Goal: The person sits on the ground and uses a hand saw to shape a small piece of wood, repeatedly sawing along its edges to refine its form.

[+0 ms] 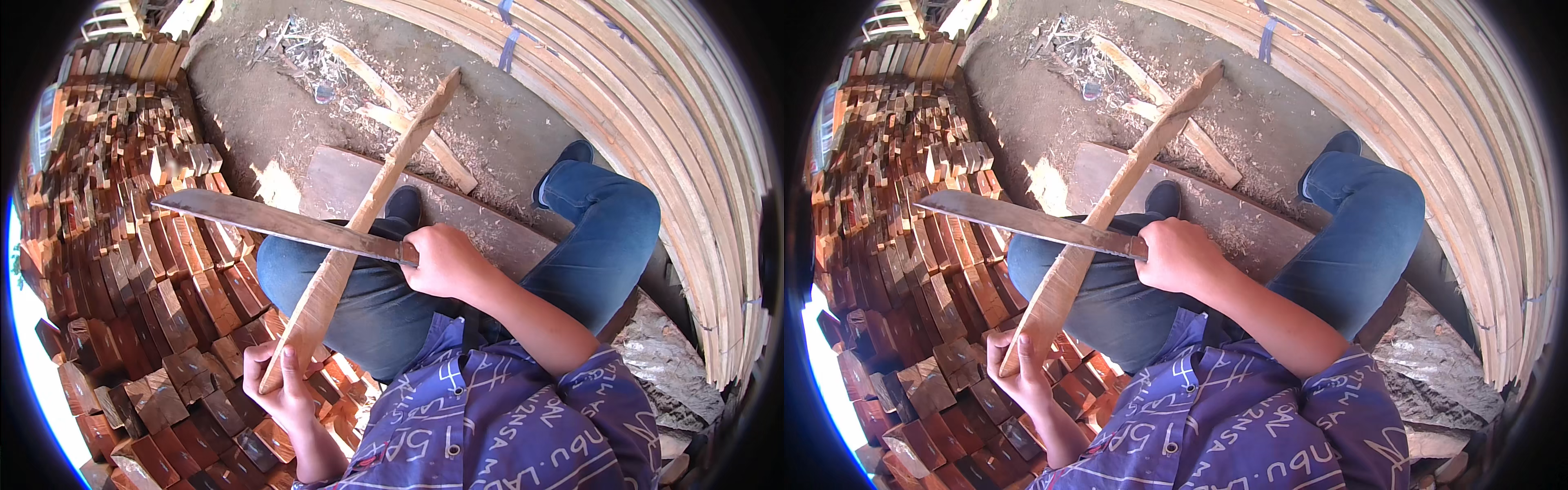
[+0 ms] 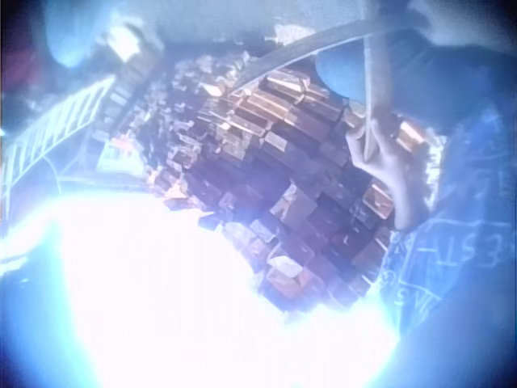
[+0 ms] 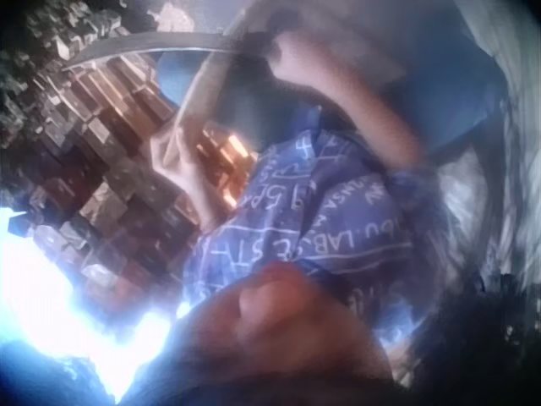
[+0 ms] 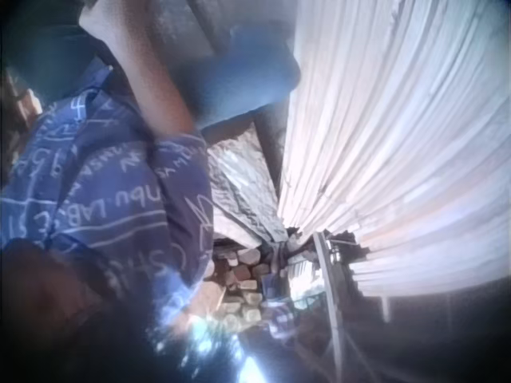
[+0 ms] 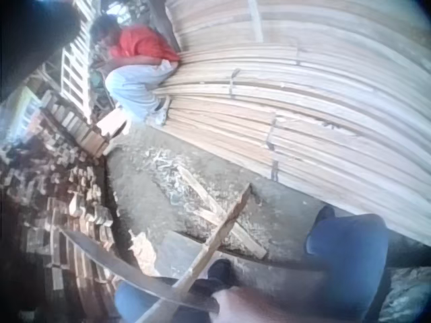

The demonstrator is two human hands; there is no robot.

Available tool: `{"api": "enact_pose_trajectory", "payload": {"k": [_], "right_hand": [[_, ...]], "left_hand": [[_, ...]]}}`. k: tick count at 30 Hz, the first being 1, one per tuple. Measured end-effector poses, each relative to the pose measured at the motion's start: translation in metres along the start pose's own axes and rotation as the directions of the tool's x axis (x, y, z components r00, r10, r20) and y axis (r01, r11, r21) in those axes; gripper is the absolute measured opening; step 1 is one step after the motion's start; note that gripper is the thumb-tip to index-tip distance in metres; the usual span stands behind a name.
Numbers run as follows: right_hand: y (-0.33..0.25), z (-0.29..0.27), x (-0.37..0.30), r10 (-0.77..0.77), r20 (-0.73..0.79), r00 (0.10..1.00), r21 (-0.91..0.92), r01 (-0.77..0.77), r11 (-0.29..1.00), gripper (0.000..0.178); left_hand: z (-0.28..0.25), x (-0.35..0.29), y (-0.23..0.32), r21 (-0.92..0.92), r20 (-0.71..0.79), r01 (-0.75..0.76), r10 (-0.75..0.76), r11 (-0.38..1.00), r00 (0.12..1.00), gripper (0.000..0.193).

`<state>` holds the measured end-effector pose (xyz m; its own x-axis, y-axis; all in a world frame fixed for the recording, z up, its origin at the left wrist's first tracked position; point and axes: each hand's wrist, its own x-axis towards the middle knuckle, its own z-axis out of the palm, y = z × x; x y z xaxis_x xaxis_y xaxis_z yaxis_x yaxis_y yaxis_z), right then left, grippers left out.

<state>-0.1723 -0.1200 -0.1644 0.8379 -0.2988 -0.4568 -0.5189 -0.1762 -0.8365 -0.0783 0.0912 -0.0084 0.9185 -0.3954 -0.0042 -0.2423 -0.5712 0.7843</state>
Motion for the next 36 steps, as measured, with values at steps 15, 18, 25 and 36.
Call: {"api": "enact_pose_trajectory", "payload": {"k": [15, 18, 25, 36], "right_hand": [[0.015, 0.002, 0.012, -0.029, -0.082, 0.996, 0.019, 0.030, 0.999, 0.022], [0.044, 0.001, 0.034, 0.054, -0.141, 0.989, -0.067, -0.064, 0.996, 0.022], [0.105, -0.020, 0.046, 0.196, -0.183, 0.963, 0.046, -0.191, 0.980, 0.025], [0.084, -0.012, -0.017, 0.221, -0.205, 0.953, 0.274, -0.161, 0.948, 0.027]], "left_hand": [[0.001, 0.002, 0.005, 0.001, 0.017, -0.025, 0.025, 1.000, 1.000, 0.020], [0.002, 0.001, 0.010, 0.016, 0.025, -0.045, 0.045, 0.999, 0.999, 0.018], [0.002, -0.008, 0.011, 0.216, 0.200, -0.296, 0.255, 0.930, 0.946, 0.016], [0.007, 0.004, 0.046, 0.155, 0.678, -0.864, 0.585, 0.479, 0.446, 0.018]]}}
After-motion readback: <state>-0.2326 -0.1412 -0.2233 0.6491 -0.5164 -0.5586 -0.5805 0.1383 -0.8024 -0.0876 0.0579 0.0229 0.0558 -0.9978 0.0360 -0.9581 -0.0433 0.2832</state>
